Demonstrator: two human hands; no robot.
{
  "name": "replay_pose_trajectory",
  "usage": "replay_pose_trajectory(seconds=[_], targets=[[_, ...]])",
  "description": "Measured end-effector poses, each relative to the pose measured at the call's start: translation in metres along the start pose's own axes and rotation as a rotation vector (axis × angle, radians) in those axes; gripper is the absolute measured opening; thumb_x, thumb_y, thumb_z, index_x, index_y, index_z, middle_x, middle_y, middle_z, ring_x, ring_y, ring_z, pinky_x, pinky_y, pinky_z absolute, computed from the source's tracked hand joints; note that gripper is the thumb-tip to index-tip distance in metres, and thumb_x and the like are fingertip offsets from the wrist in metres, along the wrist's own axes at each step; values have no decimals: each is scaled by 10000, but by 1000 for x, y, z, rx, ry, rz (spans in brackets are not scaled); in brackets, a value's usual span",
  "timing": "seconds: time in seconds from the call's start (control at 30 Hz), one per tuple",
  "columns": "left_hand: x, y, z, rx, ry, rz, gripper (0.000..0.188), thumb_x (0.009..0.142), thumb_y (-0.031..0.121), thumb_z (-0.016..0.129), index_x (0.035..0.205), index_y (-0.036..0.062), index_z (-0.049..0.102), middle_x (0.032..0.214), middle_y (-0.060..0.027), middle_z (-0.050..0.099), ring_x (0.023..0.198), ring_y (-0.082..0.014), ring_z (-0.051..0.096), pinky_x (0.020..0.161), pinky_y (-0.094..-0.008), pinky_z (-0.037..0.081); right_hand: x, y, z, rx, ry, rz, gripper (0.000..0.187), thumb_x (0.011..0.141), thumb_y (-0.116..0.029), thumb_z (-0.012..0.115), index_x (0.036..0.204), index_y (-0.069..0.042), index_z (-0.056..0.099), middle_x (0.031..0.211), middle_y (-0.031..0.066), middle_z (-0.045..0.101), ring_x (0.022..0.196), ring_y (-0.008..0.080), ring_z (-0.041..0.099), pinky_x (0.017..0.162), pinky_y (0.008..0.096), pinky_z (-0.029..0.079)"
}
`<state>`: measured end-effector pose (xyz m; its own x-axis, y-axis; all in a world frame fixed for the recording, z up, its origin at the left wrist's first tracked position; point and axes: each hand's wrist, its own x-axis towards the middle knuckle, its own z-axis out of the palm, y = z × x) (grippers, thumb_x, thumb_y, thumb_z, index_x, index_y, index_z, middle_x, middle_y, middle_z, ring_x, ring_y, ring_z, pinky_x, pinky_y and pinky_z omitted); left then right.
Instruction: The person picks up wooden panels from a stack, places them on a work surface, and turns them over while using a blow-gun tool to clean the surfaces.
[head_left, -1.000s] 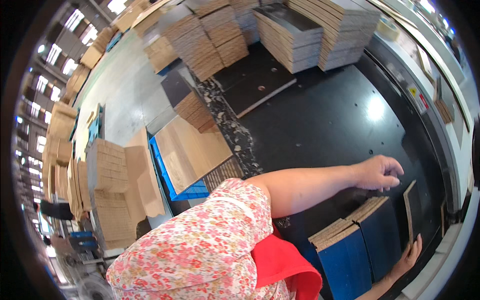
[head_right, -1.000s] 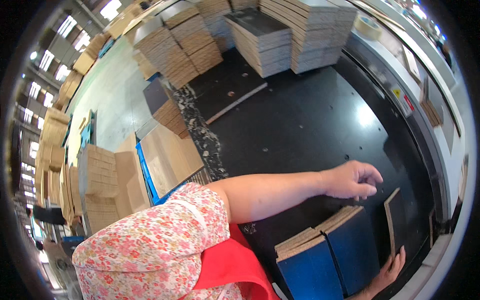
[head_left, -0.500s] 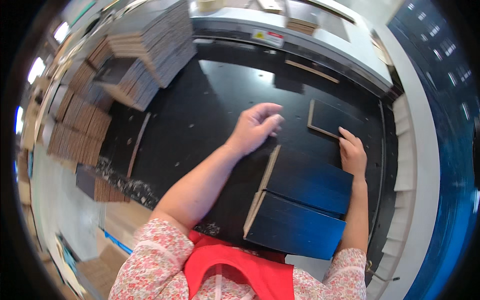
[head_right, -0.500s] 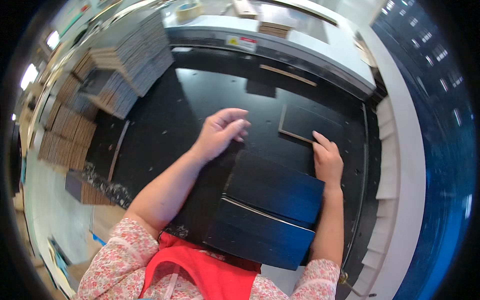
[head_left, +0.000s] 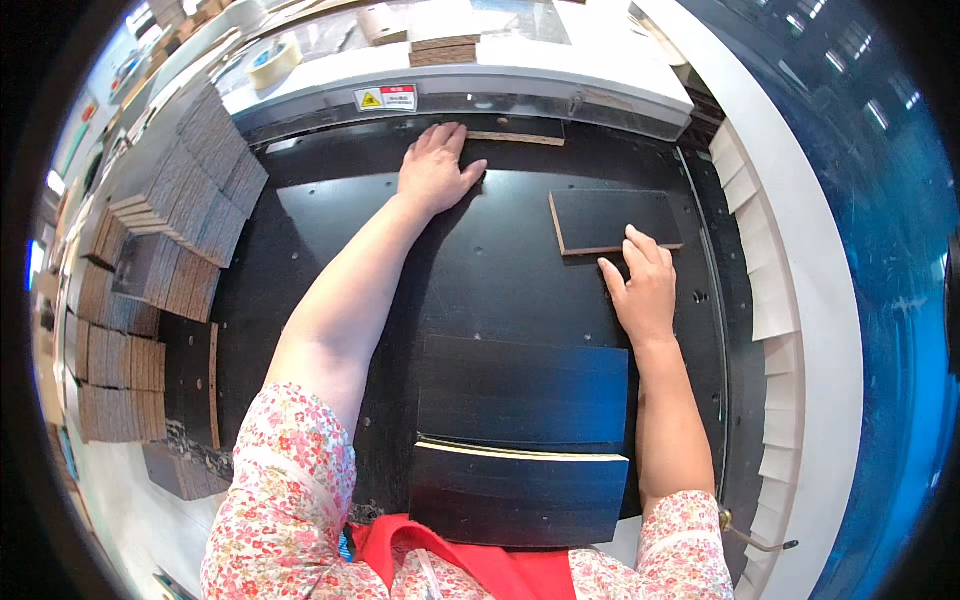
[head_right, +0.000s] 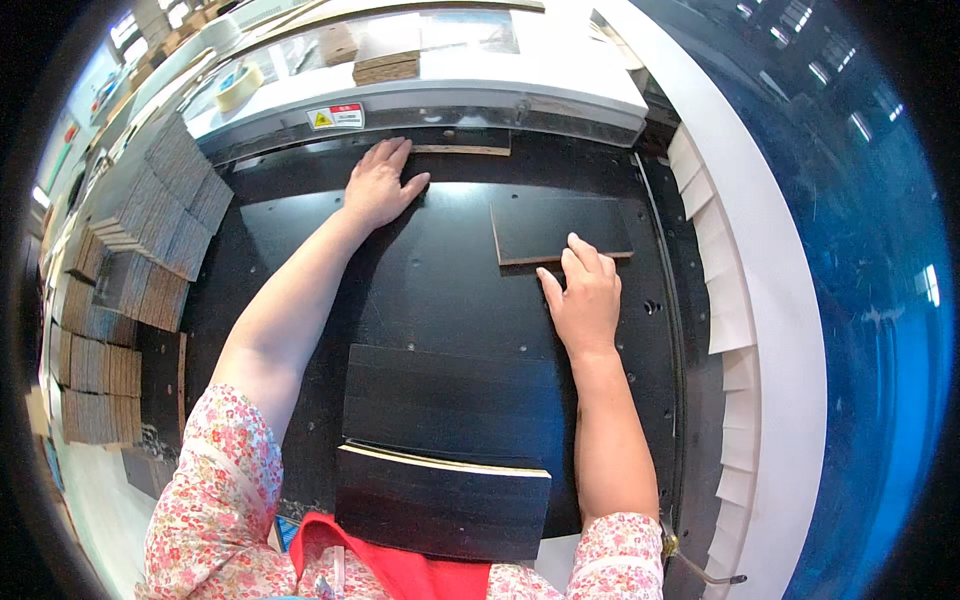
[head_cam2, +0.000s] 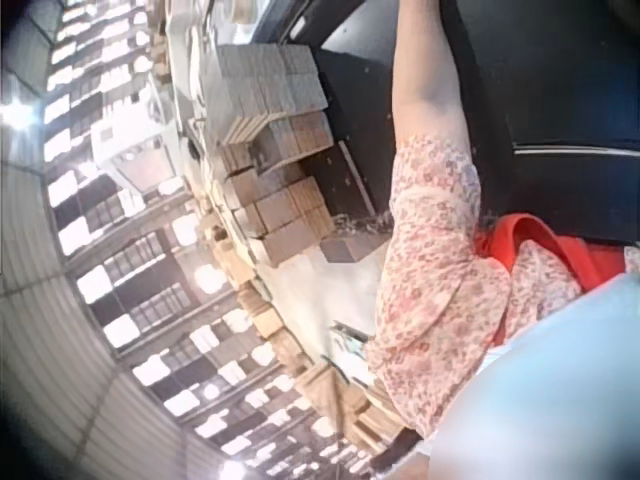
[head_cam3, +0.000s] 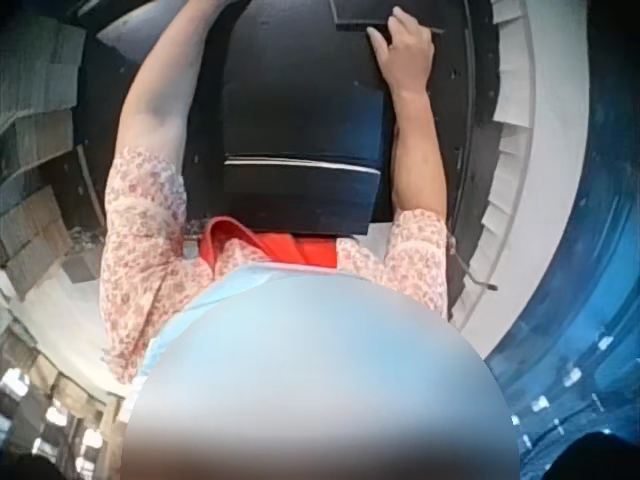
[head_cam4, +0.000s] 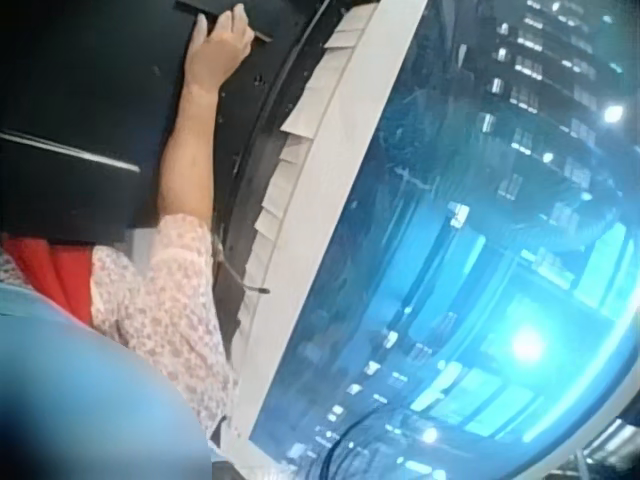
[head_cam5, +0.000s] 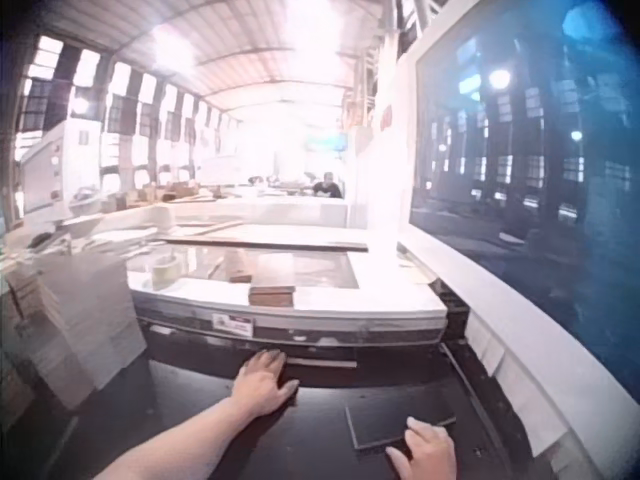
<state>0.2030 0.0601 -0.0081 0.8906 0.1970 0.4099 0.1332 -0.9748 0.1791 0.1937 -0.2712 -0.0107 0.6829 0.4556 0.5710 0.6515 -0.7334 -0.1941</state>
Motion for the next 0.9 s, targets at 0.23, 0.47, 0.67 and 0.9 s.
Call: replay_pose_trajectory(seconds=[0.23,0.47,0.67,0.9], targets=[[-68,-4,-29,-2,121,76,524,861,329,638,1265,6,559,1283,-157,541,1216,-342,485,1035,-428,405,1,6,7,-6,41,56,312,799,-194,713,1053,-20,663,1256,71,610,1112,272,563,942,414,462],[-153,-3,-75,0,74,-109,541,838,291,681,1286,22,537,1318,-168,518,1248,-335,465,1076,-435,371,10,11,15,53,118,28,267,786,-167,696,1002,-12,675,1222,98,636,1080,303,592,927,426,482],[-164,2,-82,-115,132,-176,517,817,262,700,1259,32,566,1299,-147,528,1234,-320,477,1066,-437,378,7,13,11,52,-5,101,276,821,-158,657,1052,-7,668,1323,91,579,1164,311,538,989,448,429],[-167,-8,-81,-233,138,-179,490,797,237,720,1234,52,596,1296,-119,521,1215,-314,481,1048,-431,388,4,14,13,57,-34,120,258,817,-151,661,1035,-14,672,1330,75,578,1166,300,527,990,448,424]])
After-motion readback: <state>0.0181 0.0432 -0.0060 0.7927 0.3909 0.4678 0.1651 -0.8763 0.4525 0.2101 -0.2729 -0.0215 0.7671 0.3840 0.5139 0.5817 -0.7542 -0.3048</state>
